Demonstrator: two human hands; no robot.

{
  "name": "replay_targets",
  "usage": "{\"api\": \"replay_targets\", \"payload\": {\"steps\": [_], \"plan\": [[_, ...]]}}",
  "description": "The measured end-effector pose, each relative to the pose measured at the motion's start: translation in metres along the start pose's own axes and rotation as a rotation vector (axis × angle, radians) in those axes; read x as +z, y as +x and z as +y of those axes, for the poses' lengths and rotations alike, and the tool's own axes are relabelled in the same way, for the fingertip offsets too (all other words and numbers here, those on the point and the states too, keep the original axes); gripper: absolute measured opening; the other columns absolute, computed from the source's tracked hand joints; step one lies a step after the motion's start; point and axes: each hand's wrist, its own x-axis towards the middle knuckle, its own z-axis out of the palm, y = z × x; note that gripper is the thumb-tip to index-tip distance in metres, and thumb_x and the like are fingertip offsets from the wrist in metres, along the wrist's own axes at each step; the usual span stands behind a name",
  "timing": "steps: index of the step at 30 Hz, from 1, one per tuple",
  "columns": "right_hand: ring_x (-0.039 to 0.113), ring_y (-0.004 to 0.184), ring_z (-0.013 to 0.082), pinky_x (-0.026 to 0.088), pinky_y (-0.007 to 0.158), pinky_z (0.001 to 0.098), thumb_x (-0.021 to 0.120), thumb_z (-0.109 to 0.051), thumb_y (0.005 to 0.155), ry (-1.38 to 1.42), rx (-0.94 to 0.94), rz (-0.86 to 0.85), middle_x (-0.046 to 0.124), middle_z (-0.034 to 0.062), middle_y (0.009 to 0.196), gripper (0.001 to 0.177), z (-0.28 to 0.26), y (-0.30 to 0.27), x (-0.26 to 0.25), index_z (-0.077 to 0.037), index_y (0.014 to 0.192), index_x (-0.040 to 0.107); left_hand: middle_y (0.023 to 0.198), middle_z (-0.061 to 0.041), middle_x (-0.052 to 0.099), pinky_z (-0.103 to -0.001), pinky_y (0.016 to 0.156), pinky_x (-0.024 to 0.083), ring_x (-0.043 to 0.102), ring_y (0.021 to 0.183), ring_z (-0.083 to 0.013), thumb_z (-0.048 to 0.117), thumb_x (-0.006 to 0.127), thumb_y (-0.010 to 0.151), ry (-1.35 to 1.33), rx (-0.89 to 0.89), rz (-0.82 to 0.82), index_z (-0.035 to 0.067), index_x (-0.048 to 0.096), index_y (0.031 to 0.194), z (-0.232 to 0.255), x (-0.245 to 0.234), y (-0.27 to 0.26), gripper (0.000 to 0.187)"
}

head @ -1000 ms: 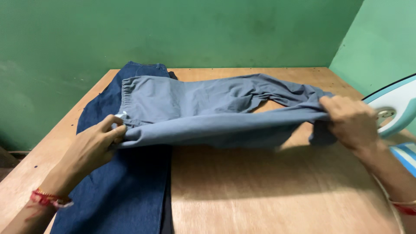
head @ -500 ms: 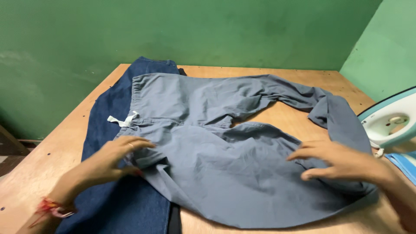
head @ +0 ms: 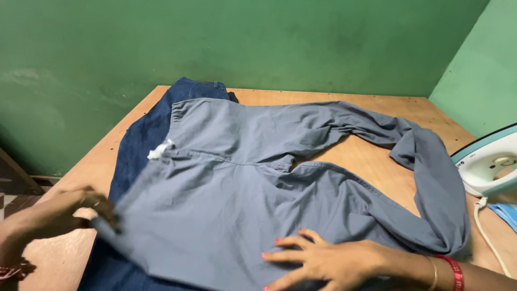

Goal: The person irons a pair of blue jeans on a wooden table, smoothing the fabric with an electric iron and adjusting the garment between passes. After finishing the jeans, the person lays out a pair of gray trousers and begins ironing them.

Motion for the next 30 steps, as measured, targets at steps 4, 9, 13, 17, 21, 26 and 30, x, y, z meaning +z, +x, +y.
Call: {"api": "replay_targets", "payload": {"steps": [4, 9, 13, 17, 21, 26, 30], "plan": [[0.051, 0.142, 0.0293, 0.040, 0.115, 0.0484, 0.070, -0.027, 0.092, 0.390, 0.088, 0.112, 0.054, 0.0081, 0.155, 0.060, 0.011, -0.014, -0.024, -0.020, 0.149, 0.054, 0.112, 0.015, 0.078, -0.033, 0.095, 0.054, 0.065, 0.115, -0.0080, -0.006, 0.058, 0.086, 0.516, -0.574, -0.014, 0.038, 0.086, 0.096, 0.019, -0.024, -0.011, 0.053], [0.066, 0.120, 0.0263, 0.050, 0.103, 0.0355, 0.073, -0.021, 0.086, -0.146, 0.433, 0.703, 0.071, 0.0066, 0.129, 0.043, 0.092, -0.026, -0.073, -0.014, 0.128, 0.066, 0.107, -0.003, 0.071, -0.039, 0.088, 0.053, 0.065, 0.102, -0.0272, -0.007, 0.063, 0.071, 0.250, -0.022, 0.338, 0.022, 0.077, 0.114, 0.066, -0.032, 0.044, 0.054], [0.061, 0.119, 0.0318, 0.048, 0.100, 0.0400, 0.076, -0.013, 0.078, -0.132, 0.499, 0.662, 0.067, 0.0142, 0.127, 0.055, 0.150, -0.035, -0.060, -0.008, 0.131, 0.062, 0.117, -0.009, 0.068, -0.040, 0.095, 0.050, 0.061, 0.115, -0.0306, 0.025, 0.069, 0.091, 0.122, 0.258, 0.315, 0.017, 0.067, 0.127, 0.092, 0.001, 0.140, 0.037], [0.066, 0.117, 0.0280, 0.051, 0.099, 0.0374, 0.074, -0.007, 0.076, 0.013, 0.448, 0.625, 0.071, 0.0132, 0.128, 0.056, 0.169, -0.046, -0.027, -0.006, 0.131, 0.065, 0.142, -0.015, 0.055, -0.046, 0.110, 0.045, 0.051, 0.133, -0.0332, 0.040, 0.064, 0.094, 0.079, 0.337, 0.228, 0.017, 0.050, 0.147, 0.085, 0.030, 0.211, 0.059], [0.066, 0.107, 0.0208, 0.054, 0.096, 0.0335, 0.072, -0.015, 0.086, 0.538, 0.495, 0.233, 0.077, 0.0096, 0.121, 0.045, 0.176, -0.081, -0.027, -0.003, 0.130, 0.069, 0.165, -0.004, 0.028, -0.072, 0.113, 0.020, 0.022, 0.153, -0.0273, 0.067, 0.052, 0.090, 0.185, -0.022, 0.161, 0.030, 0.032, 0.157, 0.064, 0.072, 0.242, 0.079], [0.067, 0.095, 0.0203, 0.057, 0.083, 0.0364, 0.065, -0.031, 0.095, 0.669, 0.807, 0.464, 0.073, 0.0116, 0.107, 0.039, 0.233, -0.103, -0.062, -0.003, 0.121, 0.074, 0.169, -0.002, 0.018, -0.075, 0.114, 0.006, 0.010, 0.157, -0.0283, 0.078, 0.046, 0.086, 0.157, -0.030, 0.244, 0.030, 0.022, 0.161, 0.039, 0.096, 0.260, 0.092], [0.070, 0.093, 0.0293, 0.057, 0.083, 0.0403, 0.074, -0.014, 0.075, -0.155, 0.840, 0.640, 0.074, 0.0126, 0.099, 0.046, 0.302, -0.106, -0.069, -0.011, 0.121, 0.071, 0.170, -0.002, 0.016, -0.075, 0.115, 0.005, 0.008, 0.157, -0.0270, 0.079, 0.046, 0.085, 0.161, -0.041, 0.254, 0.031, 0.022, 0.161, 0.034, 0.100, 0.260, 0.093]]}}
